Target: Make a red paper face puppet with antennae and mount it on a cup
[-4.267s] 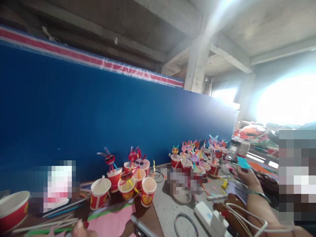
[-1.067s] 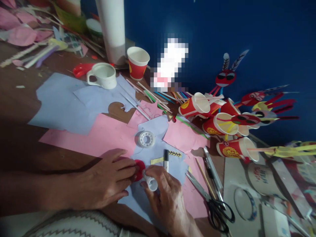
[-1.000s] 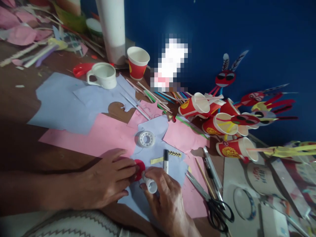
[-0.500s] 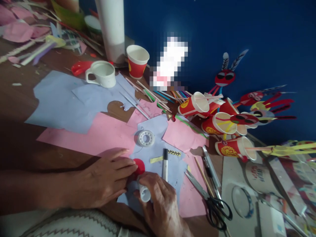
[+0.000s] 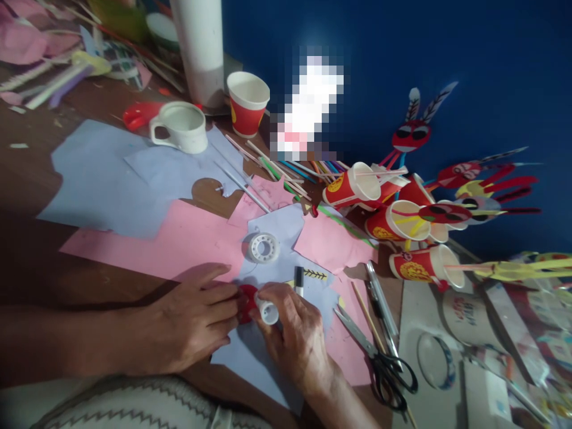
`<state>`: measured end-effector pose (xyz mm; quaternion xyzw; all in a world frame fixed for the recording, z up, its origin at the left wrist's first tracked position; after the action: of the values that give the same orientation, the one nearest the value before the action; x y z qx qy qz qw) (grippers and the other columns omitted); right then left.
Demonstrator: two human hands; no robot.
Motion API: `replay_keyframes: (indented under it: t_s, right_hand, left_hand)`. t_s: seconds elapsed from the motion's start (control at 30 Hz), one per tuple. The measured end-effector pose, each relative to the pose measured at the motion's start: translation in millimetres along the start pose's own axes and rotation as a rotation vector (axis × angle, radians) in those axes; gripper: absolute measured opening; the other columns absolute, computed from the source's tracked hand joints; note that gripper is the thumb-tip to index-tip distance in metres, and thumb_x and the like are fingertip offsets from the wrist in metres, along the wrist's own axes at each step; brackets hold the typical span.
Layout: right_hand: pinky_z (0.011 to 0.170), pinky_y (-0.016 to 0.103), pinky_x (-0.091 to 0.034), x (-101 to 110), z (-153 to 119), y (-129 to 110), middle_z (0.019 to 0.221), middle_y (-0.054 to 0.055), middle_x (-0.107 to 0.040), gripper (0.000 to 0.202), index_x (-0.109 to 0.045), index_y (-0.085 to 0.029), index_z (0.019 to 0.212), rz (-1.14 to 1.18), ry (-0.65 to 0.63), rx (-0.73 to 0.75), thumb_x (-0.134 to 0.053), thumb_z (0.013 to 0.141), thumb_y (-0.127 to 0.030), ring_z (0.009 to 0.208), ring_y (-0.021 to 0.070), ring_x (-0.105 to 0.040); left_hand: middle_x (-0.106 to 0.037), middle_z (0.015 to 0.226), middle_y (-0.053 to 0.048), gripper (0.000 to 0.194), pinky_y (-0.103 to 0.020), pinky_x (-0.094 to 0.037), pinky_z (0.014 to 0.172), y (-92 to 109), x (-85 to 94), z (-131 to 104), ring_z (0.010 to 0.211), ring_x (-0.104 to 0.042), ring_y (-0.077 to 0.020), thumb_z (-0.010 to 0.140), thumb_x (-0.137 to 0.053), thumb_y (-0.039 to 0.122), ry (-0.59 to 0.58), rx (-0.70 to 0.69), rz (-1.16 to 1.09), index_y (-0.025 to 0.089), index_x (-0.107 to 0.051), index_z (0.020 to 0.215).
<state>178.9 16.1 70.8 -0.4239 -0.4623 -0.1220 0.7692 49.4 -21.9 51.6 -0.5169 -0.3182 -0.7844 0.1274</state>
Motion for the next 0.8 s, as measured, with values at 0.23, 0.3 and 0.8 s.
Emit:
replay_keyframes:
  t_s: [0.23,0.3,0.8]
  right_hand:
    - [0.071,0.028,-0.057,1.1,-7.5,-2.1,0.091,0.006,-0.069,0.013,-0.051,-0.022,0.103,0.003,-0.018,0.005,-0.051,0.091,-0.019,0.086,0.019,-0.068]
    - [0.073,0.028,-0.056,-0.4,-13.8,-2.4,0.093,0.007,-0.068,0.014,-0.05,-0.022,0.104,0.016,-0.038,-0.008,-0.051,0.09,-0.018,0.087,0.019,-0.068]
    - [0.05,0.021,-0.05,11.1,-55.9,49.6,0.078,0.004,-0.068,0.024,-0.063,-0.021,0.092,0.91,0.396,-0.727,-0.057,0.088,-0.044,0.054,0.0125,-0.059]
  left_hand:
    - [-0.064,0.097,-0.004,0.011,-0.052,-0.017,0.11,-1.1,-2.3,-2.0,0.101,-0.054,-0.0226,0.089,-0.056,0.02,-0.008,0.018,-0.026,0.019,-0.066,0.083]
    - [-0.063,0.097,-0.003,0.01,-0.053,-0.016,0.109,-1.2,-3.7,-2.6,0.1,-0.053,-0.0225,0.089,-0.056,0.021,-0.024,0.02,-0.03,0.019,-0.065,0.085]
    - [-0.068,0.101,-0.003,0.009,-0.042,-0.015,0.113,-5.3,5.1,-4.5,0.097,-0.056,-0.0198,0.086,-0.055,0.015,0.068,-0.005,-0.032,0.019,-0.063,0.089]
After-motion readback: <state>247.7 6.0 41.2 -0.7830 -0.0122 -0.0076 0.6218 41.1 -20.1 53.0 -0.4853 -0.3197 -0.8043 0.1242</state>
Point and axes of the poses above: each hand's wrist, its own z-axis towards the middle knuckle, its own x-axis out of the back of the hand, y = z × x, the point moved 6 cm from there along z, towards the middle knuckle
